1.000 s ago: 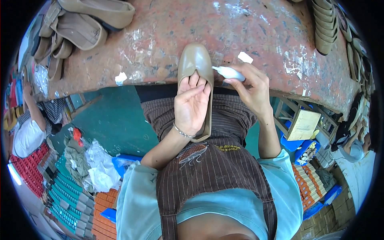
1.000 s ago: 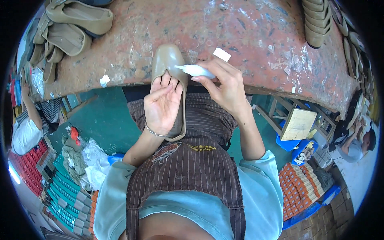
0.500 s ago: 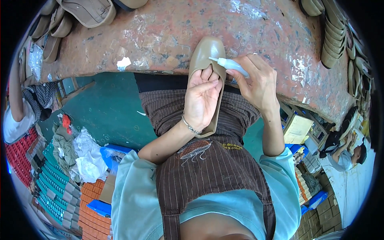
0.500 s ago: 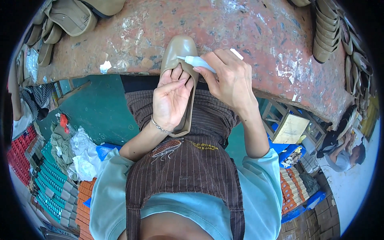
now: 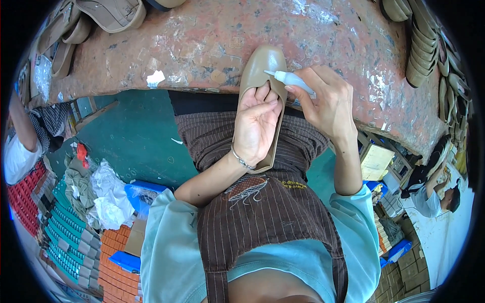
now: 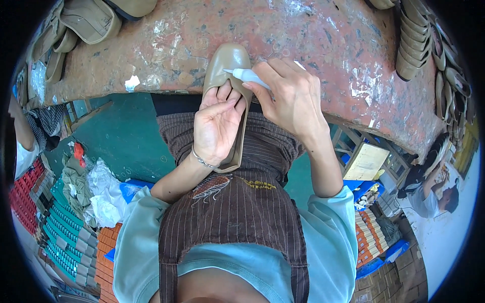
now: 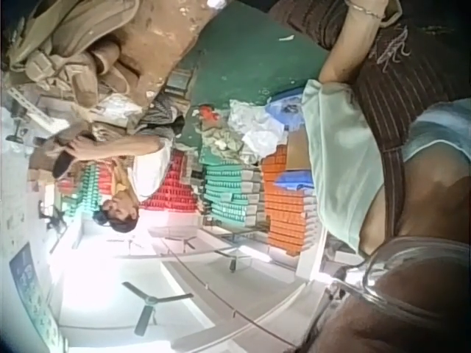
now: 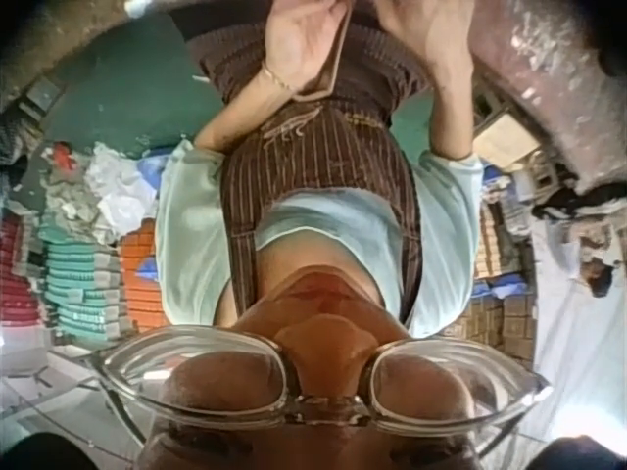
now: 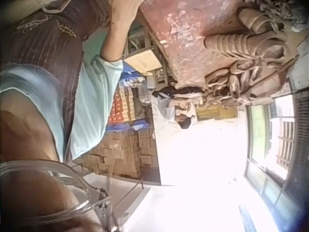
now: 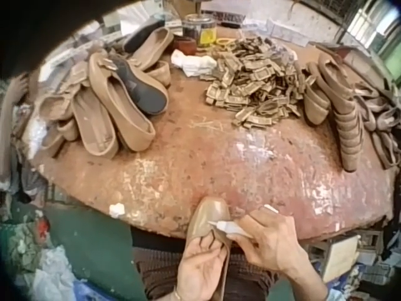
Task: Applying adhesive and attaching decorative buckles or ornaments to women's flat shoes.
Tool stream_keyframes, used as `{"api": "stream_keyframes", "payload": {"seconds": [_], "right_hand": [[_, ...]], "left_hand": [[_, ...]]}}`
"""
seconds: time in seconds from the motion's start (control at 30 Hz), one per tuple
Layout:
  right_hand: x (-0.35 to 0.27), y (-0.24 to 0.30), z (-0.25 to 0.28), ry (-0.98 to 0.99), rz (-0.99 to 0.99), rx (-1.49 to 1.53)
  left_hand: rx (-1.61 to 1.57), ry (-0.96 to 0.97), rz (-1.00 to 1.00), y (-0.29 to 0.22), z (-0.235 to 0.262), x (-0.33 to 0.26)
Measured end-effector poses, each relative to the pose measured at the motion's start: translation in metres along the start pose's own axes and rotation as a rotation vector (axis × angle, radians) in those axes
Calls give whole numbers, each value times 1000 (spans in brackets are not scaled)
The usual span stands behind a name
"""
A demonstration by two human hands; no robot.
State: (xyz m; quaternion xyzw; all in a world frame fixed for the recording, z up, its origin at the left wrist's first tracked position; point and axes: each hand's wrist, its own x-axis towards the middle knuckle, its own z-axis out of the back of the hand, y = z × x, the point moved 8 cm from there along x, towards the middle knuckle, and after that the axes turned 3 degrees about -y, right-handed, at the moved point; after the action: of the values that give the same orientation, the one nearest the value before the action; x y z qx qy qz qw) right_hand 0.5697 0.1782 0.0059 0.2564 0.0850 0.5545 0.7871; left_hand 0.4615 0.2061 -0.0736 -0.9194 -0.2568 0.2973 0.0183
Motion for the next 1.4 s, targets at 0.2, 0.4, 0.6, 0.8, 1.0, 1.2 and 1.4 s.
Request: {"api": "stream_keyframes", "payload": {"seconds": [0.2,0.4,0.6,0.8,1.0,1.2,1.4], "right_hand": [[-4,-6,5,12,-22,0],[-22,-44,14,-126,-160,226],[-58,-130,56,-788,-395,530],[-106,-201,52,-723,-626,-37],[-111,-134,78,-892,-601,-271],[28,-97,54,-594,-56,-180],[103,-125,28,-514,-97,-425]], "left_hand": [[11,-16,-1,0,6,0],[41,-34,2,1,9,3],[-7,-84,42,2,12,3],[72,-119,48,2,21,3],[50,-144,48,0,22,2],[59,-131,42,1,28,8],[56,-138,65,4,24,11]]}}
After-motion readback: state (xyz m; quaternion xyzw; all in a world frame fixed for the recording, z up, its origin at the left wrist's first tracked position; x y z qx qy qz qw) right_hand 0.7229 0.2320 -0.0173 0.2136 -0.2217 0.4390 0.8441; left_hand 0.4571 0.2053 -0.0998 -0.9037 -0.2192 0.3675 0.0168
